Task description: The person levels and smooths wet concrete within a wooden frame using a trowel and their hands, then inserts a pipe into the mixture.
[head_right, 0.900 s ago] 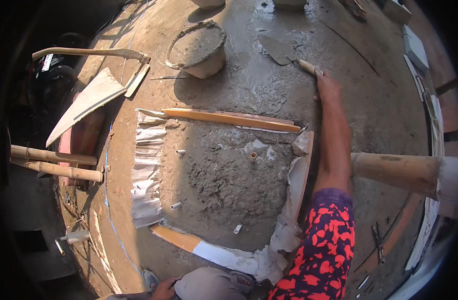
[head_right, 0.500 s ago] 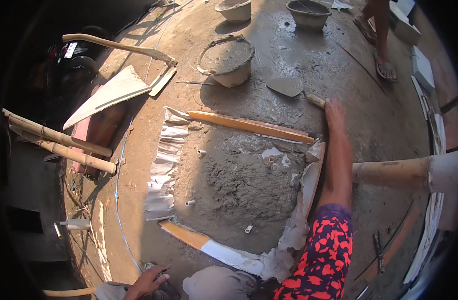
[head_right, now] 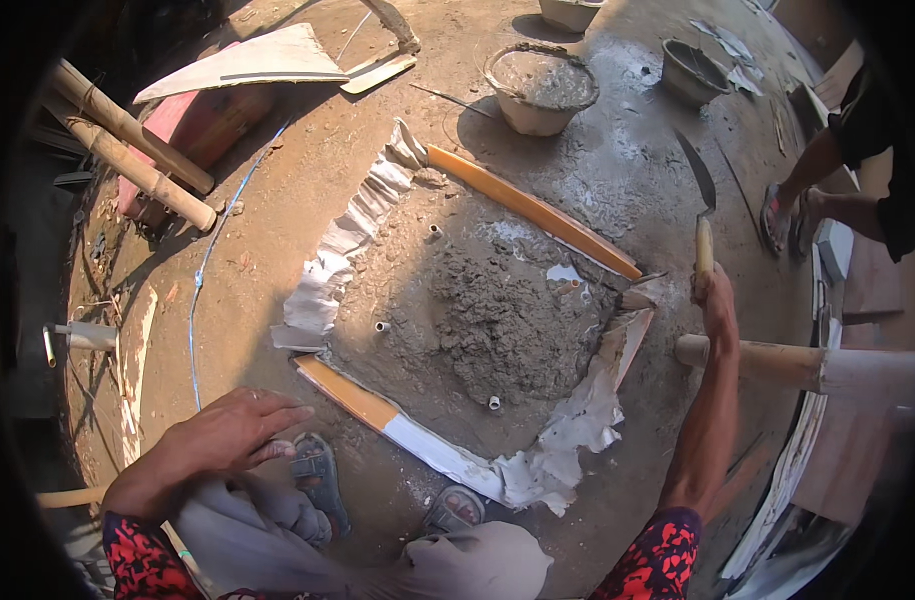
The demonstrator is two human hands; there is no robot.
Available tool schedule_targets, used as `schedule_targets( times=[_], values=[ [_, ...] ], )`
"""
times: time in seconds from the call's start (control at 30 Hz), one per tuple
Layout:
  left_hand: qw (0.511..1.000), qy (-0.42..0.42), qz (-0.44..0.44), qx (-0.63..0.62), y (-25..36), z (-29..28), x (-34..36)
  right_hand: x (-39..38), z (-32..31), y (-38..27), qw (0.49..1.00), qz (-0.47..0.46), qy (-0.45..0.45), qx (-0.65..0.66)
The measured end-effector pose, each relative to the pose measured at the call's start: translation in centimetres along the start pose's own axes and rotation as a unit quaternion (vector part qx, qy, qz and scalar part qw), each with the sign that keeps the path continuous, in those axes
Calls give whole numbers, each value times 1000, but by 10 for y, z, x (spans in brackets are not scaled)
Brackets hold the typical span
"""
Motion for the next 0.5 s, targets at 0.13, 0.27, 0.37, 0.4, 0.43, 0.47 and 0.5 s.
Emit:
schedule_targets(
  times=[0.13, 0.27, 0.37, 0.4, 0.43, 0.47, 0.5],
  values=[
    [997, -45, 56, -41, -6, 0, 23, -140, 81, -74, 993, -89, -4, 78],
    [974, -87, 199, -59, 6, 12, 33, -204, 157, -60, 983, -89, -15, 160],
    [956, -63, 286, -28, 22, 10, 30, -238, 191, -42, 996, 6, -41, -73],
    [951, -66, 302, -12, 24, 10, 27, -244, 192, -34, 988, 0, -65, -137],
    [951, -72, 298, -22, 22, 21, 23, -245, 192, -28, 974, 20, -109, -196],
    [952, -78, 294, -34, 19, 35, 20, -242, 192, -25, 954, 42, -154, -255],
    [951, -83, 293, -49, 17, 48, 19, -241, 189, -25, 945, 10, -147, -292]
  ],
)
Point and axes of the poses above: each hand's wrist, its own x-axis towards the middle knuckle, its own z-axis out of the palm, y = z × x, the point moved 1 cm from there along x, towards the middle knuckle, and after that the axes turned 9 degrees about -z, right-handed, at the moved point
